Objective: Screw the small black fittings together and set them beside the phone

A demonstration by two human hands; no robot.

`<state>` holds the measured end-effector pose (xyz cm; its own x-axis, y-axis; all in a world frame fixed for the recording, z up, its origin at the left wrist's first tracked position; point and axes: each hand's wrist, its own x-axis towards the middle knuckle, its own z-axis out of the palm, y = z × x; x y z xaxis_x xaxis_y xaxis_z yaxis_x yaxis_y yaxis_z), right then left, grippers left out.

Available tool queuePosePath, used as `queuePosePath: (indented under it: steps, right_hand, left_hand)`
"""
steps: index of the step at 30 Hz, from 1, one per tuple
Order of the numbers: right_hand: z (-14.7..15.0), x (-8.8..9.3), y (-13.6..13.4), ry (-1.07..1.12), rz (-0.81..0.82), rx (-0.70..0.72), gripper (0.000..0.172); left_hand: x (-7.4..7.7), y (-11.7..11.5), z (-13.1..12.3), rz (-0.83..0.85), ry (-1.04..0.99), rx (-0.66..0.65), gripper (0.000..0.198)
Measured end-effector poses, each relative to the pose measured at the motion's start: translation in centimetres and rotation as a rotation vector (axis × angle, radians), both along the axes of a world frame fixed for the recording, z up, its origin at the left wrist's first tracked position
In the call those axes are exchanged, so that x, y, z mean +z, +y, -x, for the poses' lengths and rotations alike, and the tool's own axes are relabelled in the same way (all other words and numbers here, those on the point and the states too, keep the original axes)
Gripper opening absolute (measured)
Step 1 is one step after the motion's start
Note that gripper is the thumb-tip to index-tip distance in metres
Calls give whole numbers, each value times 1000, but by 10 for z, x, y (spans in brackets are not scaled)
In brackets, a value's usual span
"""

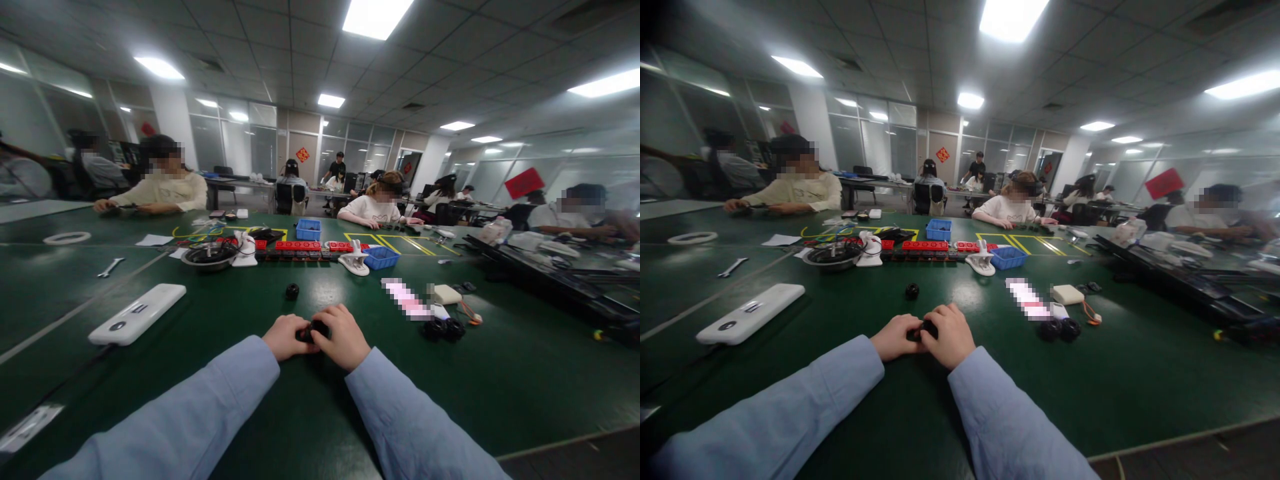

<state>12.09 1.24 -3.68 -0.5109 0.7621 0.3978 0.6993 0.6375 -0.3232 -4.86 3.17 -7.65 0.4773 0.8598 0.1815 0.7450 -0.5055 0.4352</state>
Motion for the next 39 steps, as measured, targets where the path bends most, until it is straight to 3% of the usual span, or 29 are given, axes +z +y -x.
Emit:
queuePosePath:
  steps: [15, 28, 39]
  right_hand:
    - [3, 0, -3, 22, 33, 162, 36]
    - [3, -6, 1, 85, 45, 200, 31]
    - [6, -11, 4, 134, 63, 225, 36]
  left_hand:
    - [0, 0, 0, -11, 5, 2, 23]
    - [-1, 0, 0, -11, 3, 9, 24]
    - [-4, 1, 0, -24, 5, 11, 29]
